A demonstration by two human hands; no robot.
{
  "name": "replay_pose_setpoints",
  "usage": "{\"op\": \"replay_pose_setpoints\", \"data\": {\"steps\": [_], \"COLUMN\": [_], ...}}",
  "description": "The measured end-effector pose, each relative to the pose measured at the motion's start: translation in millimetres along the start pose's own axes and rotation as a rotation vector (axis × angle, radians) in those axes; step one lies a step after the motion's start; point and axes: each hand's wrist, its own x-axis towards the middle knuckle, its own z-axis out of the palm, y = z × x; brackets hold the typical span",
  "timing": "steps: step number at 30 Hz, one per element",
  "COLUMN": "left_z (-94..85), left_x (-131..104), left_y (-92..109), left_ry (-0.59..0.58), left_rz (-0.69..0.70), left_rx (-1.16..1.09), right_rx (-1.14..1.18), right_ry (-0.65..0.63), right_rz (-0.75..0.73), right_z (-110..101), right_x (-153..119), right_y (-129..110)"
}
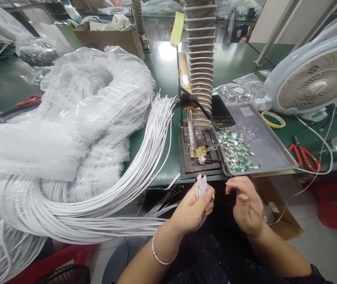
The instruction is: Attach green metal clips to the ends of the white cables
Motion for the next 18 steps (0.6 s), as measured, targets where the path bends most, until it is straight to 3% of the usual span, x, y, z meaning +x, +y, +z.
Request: {"op": "replay_pose_setpoints", "data": {"steps": [7, 13, 18], "left_z": [-1.8, -7.3, -9.6], "left_x": [-3.1, -9.2, -7.9], "left_y": [0.5, 0.2, 4.2], "left_ry": [0.053, 0.143, 0.114], "left_rz": [0.0, 0.092, 0.033], "left_rx": [0.047, 0.361, 0.192], "right_rx": [0.144, 0.271, 0.398], "right_ry": [-0.349, -0.436, -0.515], "right_rz": [0.061, 0.13, 0.16], "right_z": [1.7, 0.0, -12.3], "right_x": [5.7, 2.7, 10.6], "right_y": [-15.9, -14.7, -17.6]}}
